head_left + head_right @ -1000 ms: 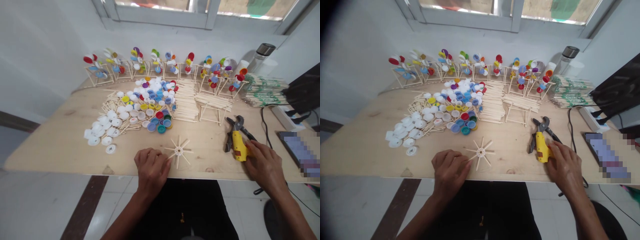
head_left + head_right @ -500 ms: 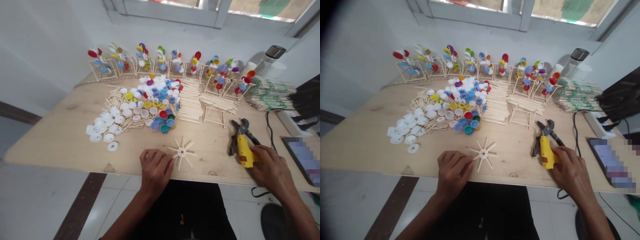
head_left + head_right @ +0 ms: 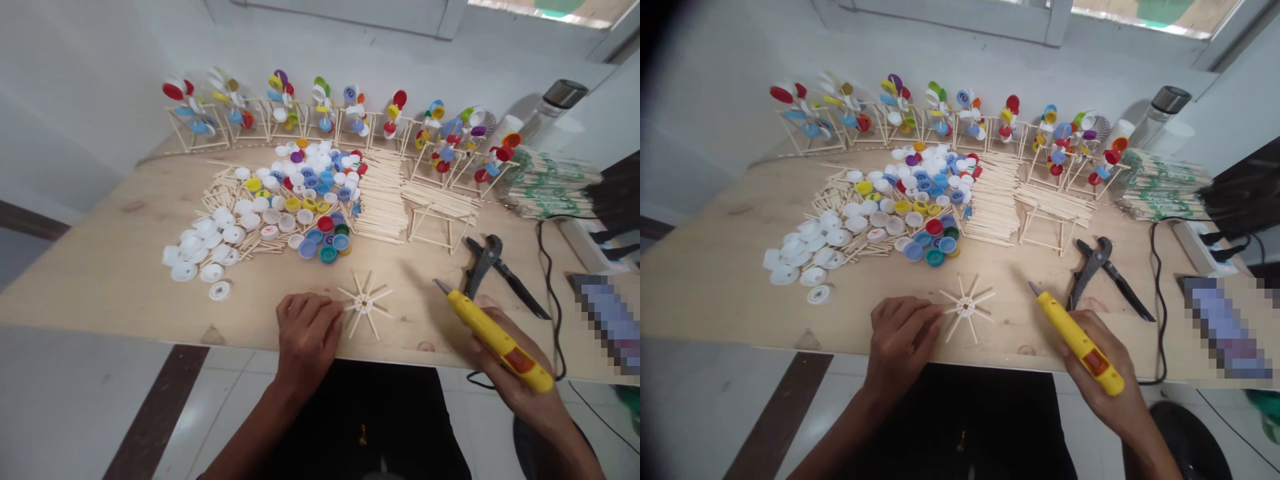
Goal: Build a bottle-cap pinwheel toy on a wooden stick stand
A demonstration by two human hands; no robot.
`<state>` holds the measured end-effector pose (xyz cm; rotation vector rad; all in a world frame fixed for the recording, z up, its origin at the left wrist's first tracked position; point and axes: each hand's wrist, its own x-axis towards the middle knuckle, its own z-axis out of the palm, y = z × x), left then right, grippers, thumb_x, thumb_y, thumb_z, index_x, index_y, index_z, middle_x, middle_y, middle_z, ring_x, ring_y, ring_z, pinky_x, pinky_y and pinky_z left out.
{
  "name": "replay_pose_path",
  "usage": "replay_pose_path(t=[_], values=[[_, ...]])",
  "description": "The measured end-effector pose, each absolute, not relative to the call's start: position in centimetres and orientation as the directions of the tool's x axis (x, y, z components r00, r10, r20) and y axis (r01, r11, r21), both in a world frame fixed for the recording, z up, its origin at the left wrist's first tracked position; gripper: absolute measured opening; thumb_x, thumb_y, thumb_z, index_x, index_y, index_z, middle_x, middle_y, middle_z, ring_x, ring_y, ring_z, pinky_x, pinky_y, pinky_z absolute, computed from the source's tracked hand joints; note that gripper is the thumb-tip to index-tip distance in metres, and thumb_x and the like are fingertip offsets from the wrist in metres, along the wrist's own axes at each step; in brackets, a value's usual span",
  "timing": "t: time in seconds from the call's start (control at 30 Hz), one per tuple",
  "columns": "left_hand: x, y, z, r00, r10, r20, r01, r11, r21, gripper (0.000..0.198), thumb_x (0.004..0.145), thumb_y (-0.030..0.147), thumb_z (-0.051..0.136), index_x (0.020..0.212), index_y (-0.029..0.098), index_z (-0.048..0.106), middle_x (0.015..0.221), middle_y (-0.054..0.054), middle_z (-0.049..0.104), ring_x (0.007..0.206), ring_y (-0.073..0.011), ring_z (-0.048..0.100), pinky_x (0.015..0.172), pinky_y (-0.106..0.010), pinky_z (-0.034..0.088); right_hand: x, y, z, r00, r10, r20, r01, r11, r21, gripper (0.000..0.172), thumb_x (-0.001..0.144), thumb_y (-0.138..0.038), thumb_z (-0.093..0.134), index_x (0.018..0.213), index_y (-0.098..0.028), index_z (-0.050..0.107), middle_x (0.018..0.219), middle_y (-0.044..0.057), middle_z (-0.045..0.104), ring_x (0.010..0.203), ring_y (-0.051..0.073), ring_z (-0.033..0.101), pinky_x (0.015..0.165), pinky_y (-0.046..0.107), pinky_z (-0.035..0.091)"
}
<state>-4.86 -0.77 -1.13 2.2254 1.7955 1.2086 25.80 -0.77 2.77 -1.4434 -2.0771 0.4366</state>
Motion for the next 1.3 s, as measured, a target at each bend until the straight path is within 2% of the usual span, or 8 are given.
replay_pose_path(t=[0.17, 0.3, 0.4, 0.57, 0.63, 0.8, 1.07, 1.3], values=[[-4.2, -1.7, -0.8, 0.013, 0.815, 0.58, 0.779, -0.372, 0.505, 0.015, 0.081, 0.02, 0.062, 0.096, 0.018, 0.064, 0.088, -0.007, 0.067, 0.091, -0.0241, 0.057, 0.084, -0.042, 0.04, 23.6, -0.6, 2.4, -0.29, 0.934, 0.21, 0.691, 0.356, -0.63, 0.019, 0.087, -0.026, 0.056, 0.106, -0.025, 0.057, 0.095, 0.005, 0.064, 0.084, 0.025, 0.064, 0.068, 0.033, 0.054], [-3.4, -2.4, -1.1, 0.048, 0.812, 0.581, 0.747, -0.415, 0.519, 0.021, 0.078, 0.024, 0.068, 0.097, 0.018, 0.062, 0.084, -0.007, 0.065, 0.087, -0.0238, 0.055, 0.085, -0.043, 0.041, 22.5, -0.7, 2.4, -0.316, 0.925, 0.212, 0.635, 0.372, -0.678, 0.018, 0.086, -0.024, 0.057, 0.104, -0.024, 0.056, 0.096, 0.006, 0.063, 0.084, 0.023, 0.064, 0.067, 0.031, 0.052], [-3.1, -2.6, -1.6, 0.059, 0.813, 0.579, 0.759, -0.414, 0.503, 0.018, 0.078, 0.02, 0.067, 0.096, 0.018, 0.062, 0.083, -0.006, 0.066, 0.087, -0.0235, 0.055, 0.086, -0.043, 0.04, 21.7, -0.7, 2.7, -0.375, 0.916, 0.142, 0.586, 0.353, -0.73, 0.01, 0.087, -0.024, 0.056, 0.098, -0.023, 0.057, 0.09, 0.004, 0.06, 0.079, 0.02, 0.062, 0.065, 0.03, 0.05], [-3.6, -2.6, -1.7, 0.055, 0.827, 0.56, 0.784, -0.383, 0.488, 0.015, 0.081, 0.01, 0.06, 0.09, 0.02, 0.064, 0.081, -0.005, 0.069, 0.087, -0.0219, 0.056, 0.087, -0.043, 0.039, 20.6, -0.5, 3.4, -0.439, 0.896, 0.071, 0.537, 0.325, -0.778, 0.01, 0.09, -0.025, 0.052, 0.098, -0.021, 0.055, 0.091, 0.004, 0.058, 0.079, 0.019, 0.059, 0.067, 0.03, 0.048], [-3.8, -2.5, -1.6, 0.04, 0.829, 0.558, 0.795, -0.364, 0.484, 0.015, 0.081, 0.009, 0.06, 0.089, 0.02, 0.065, 0.081, -0.004, 0.069, 0.087, -0.0217, 0.056, 0.085, -0.042, 0.039, 20.4, -0.5, 3.5, -0.449, 0.893, 0.035, 0.542, 0.303, -0.784, 0.008, 0.09, -0.026, 0.051, 0.097, -0.022, 0.054, 0.088, 0.004, 0.058, 0.075, 0.017, 0.058, 0.064, 0.029, 0.048], [-4.3, -2.4, -1.6, 0.019, 0.808, 0.589, 0.817, -0.352, 0.456, 0.013, 0.081, 0.009, 0.06, 0.089, 0.018, 0.065, 0.078, -0.004, 0.07, 0.082, -0.0212, 0.056, 0.081, -0.04, 0.039, 19.8, -0.6, 3.9, -0.464, 0.886, -0.014, 0.589, 0.297, -0.752, 0.011, 0.09, -0.032, 0.052, 0.085, -0.022, 0.052, 0.074, 0.0, 0.053, 0.063, 0.015, 0.052, 0.053, 0.026, 0.043], [-4.1, -2.1, -1.8, 0.006, 0.826, 0.564, 0.806, -0.338, 0.486, 0.011, 0.082, 0.011, 0.06, 0.088, 0.019, 0.066, 0.076, -0.002, 0.071, 0.076, -0.0188, 0.057, 0.079, -0.039, 0.038, 18.7, -0.1, 4.7, -0.526, 0.848, -0.069, 0.655, 0.352, -0.669, 0.018, 0.09, -0.034, 0.051, 0.078, -0.022, 0.047, 0.07, -0.001, 0.053, 0.063, 0.015, 0.052, 0.056, 0.026, 0.042], [-4.0, -1.8, -1.6, 0.017, 0.858, 0.513, 0.791, -0.325, 0.518, 0.01, 0.083, 0.013, 0.059, 0.085, 0.02, 0.066, 0.073, 0.0, 0.071, 0.069, -0.0163, 0.057, 0.078, -0.037, 0.037, 18.4, 0.4, 4.9, -0.513, 0.855, -0.084, 0.696, 0.357, -0.623, 0.023, 0.09, -0.037, 0.053, 0.074, -0.021, 0.048, 0.067, -0.001, 0.055, 0.059, 0.014, 0.052, 0.051, 0.024, 0.038]])
